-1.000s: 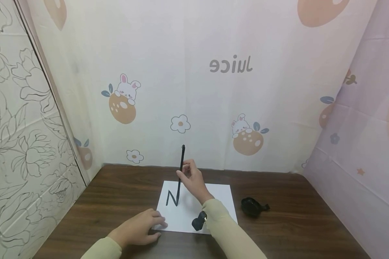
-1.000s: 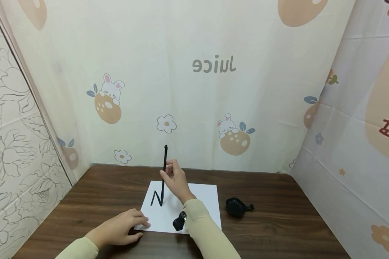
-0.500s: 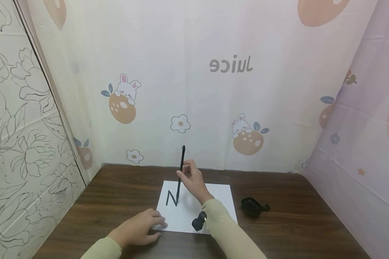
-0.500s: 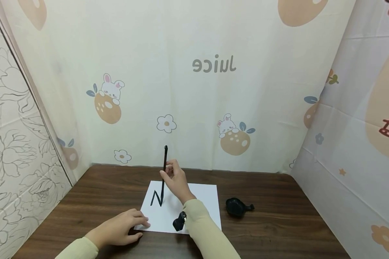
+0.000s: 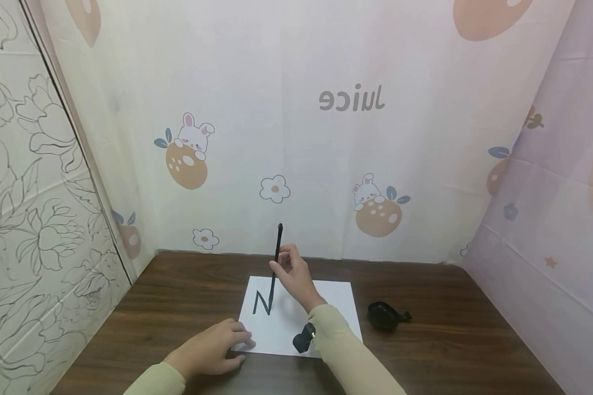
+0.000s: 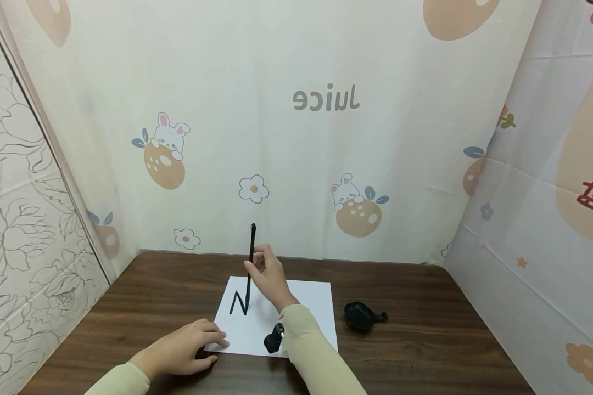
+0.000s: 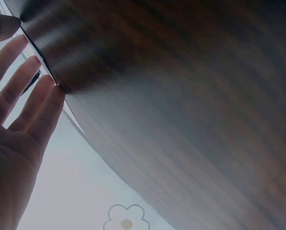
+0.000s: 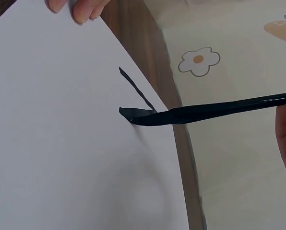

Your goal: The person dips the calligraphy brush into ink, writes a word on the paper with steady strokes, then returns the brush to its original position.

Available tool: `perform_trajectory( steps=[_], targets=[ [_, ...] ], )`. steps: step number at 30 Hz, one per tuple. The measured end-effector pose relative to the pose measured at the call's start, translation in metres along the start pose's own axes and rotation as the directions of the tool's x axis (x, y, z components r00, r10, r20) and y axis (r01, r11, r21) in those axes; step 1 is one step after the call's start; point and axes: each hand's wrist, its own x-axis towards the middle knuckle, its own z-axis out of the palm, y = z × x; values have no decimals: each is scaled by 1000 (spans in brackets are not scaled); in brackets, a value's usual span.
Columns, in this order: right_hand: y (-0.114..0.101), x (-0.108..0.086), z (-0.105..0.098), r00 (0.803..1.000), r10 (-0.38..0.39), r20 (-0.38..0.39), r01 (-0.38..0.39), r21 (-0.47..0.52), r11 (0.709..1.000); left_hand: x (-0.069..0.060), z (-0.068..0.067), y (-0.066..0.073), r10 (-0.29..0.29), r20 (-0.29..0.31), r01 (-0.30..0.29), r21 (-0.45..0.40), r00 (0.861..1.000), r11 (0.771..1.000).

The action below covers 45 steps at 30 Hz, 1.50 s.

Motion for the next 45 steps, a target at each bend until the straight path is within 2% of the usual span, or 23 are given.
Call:
perform_trajectory(
  steps=[9, 21, 30, 45],
  targets=[
    [-2, -1, 0, 1000, 1, -3, -1, -3, 1000, 0, 0, 0, -2, 8, 2, -8, 1000, 1000],
    [0, -1, 1, 1000, 5, -3, -5, -12, 1000, 0, -1, 2, -39, 32, 39, -21, 999, 999],
    [0, 0, 0, 1000, 2, -4, -2, -10, 1000, 0, -1, 2, 32, -30, -31, 15, 999, 999],
    [3, 1, 2, 1000, 22, -19, -22, -20, 1000, 0, 0, 1, 14, -8, -14, 1, 1000, 1000]
  ],
)
